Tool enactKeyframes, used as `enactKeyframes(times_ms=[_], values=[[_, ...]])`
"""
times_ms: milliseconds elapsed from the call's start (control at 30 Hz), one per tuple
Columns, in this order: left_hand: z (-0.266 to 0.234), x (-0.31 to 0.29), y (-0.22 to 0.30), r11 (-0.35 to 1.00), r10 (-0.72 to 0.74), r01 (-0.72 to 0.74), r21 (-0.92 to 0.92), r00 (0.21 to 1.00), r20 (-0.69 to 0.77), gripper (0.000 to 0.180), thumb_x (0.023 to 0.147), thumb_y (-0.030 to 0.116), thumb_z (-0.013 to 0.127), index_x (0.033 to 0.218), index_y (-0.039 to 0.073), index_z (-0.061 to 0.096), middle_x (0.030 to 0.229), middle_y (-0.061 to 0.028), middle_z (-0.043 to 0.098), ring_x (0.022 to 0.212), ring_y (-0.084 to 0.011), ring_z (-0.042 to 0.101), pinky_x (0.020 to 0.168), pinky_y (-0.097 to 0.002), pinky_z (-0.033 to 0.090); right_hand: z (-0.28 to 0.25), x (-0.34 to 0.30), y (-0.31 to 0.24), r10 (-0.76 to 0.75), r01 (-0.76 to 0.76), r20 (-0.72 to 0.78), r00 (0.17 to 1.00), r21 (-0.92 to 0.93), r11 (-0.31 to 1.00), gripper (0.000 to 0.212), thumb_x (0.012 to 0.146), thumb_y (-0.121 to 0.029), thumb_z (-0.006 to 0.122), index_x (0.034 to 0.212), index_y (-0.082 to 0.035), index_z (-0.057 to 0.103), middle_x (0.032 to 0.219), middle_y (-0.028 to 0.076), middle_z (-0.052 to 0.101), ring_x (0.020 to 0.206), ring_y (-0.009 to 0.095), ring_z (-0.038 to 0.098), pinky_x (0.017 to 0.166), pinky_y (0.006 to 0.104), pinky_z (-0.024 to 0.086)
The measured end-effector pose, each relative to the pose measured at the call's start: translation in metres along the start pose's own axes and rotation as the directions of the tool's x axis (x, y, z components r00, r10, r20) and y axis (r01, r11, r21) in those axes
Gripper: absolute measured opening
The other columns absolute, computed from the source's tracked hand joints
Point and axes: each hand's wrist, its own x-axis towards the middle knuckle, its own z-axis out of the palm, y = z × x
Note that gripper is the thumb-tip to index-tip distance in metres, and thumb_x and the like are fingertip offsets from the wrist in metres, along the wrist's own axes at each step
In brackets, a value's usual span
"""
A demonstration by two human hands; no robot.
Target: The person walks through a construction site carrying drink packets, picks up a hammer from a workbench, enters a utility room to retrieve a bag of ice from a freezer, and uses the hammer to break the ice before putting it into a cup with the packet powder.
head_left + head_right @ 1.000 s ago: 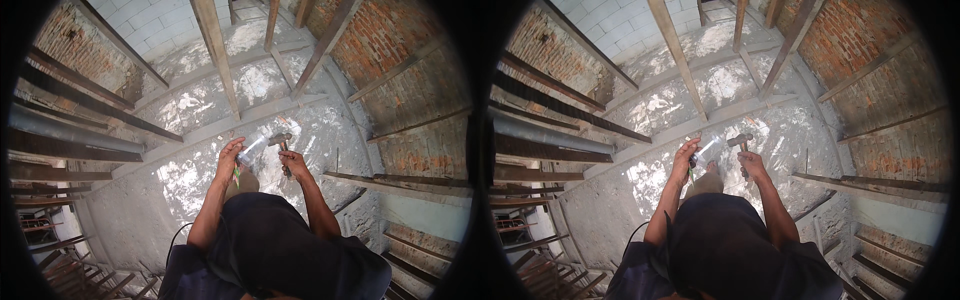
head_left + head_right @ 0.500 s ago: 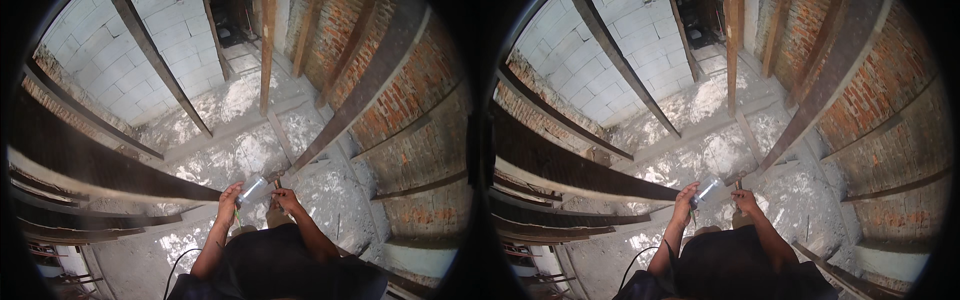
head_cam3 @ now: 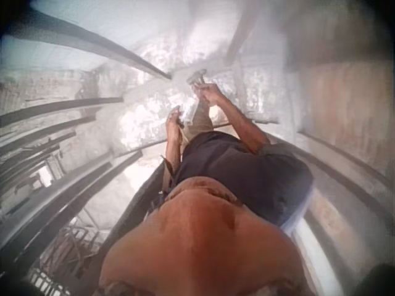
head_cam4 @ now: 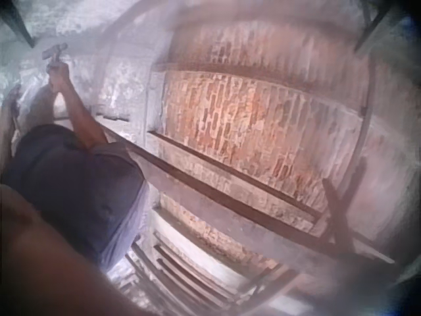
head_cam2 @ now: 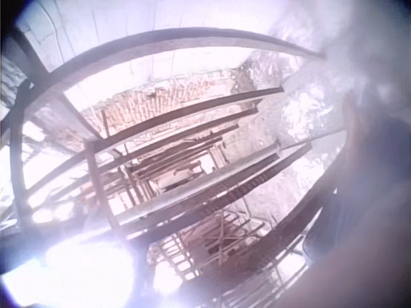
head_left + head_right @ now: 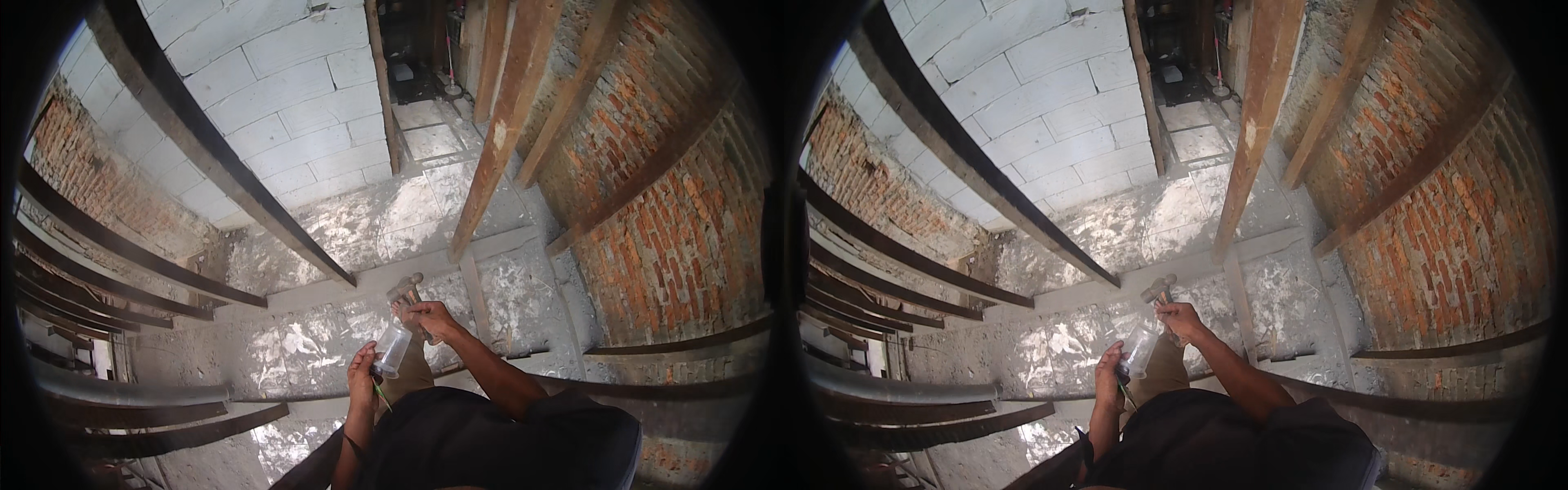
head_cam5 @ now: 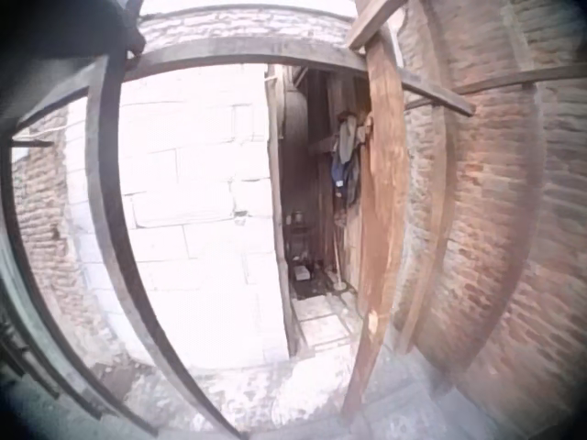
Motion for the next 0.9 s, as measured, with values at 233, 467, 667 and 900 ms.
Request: enactKeyframes(times_ms=[233, 467, 667, 900], values=[[0.092, 0.179, 0.116, 0.998, 0.008, -0.006, -0.060, 1.000, 0.025, 0.025, 0.098, 0.021, 0.062, 0.119, 0.007, 0.064, 0.089, -0.0037, 0.068, 0.074, -0.0089, 0.061, 0.065, -0.0233, 0.051, -0.048, 0.200, -0.069, 0.056, -0.050, -0.112, 0.992, 0.060, 0.997, 0.023, 0.086, -0.009, 0.071, 0.105, 0.004, 0.071, 0.080, 0.006, 0.067, 0.066, 0.013, 0.062, 0.057, 0.0277, 0.050], [0.166, 0.318, 0.234, 0.997, 0.078, -0.078, 0.029, 0.997, -0.006, 0.022, 0.099, 0.020, 0.060, 0.117, 0.008, 0.065, 0.088, -0.0008, 0.066, 0.073, -0.0062, 0.057, 0.066, -0.0201, 0.045, -0.145, 0.378, -0.180, 0.086, 0.074, -0.379, 0.921, 0.390, 0.918, 0.020, 0.084, -0.004, 0.069, 0.103, 0.002, 0.068, 0.071, 0.007, 0.061, 0.055, 0.017, 0.059, 0.048, 0.0332, 0.049], [0.242, 0.449, 0.298, 0.995, 0.091, -0.091, 0.035, 0.996, -0.006, 0.026, 0.098, 0.016, 0.059, 0.121, 0.004, 0.061, 0.090, -0.0020, 0.066, 0.071, -0.0041, 0.056, 0.063, -0.0204, 0.045, -0.249, 0.538, -0.233, 0.220, 0.073, -0.603, 0.766, 0.422, 0.904, 0.011, 0.081, -0.003, 0.069, 0.092, -0.001, 0.070, 0.074, 0.006, 0.062, 0.056, 0.017, 0.058, 0.050, 0.0336, 0.047], [0.372, 0.642, 0.342, 0.970, 0.076, -0.088, 0.227, 0.995, 0.061, 0.027, 0.097, 0.011, 0.058, 0.123, 0.003, 0.060, 0.089, -0.0069, 0.070, 0.060, -0.0043, 0.053, 0.054, -0.0206, 0.044, -0.360, 0.665, -0.269, 0.335, 0.012, -0.528, 0.780, 0.549, 0.836, 0.006, 0.082, -0.007, 0.069, 0.086, -0.003, 0.069, 0.073, 0.006, 0.063, 0.060, 0.013, 0.058, 0.053, 0.0329, 0.045]])
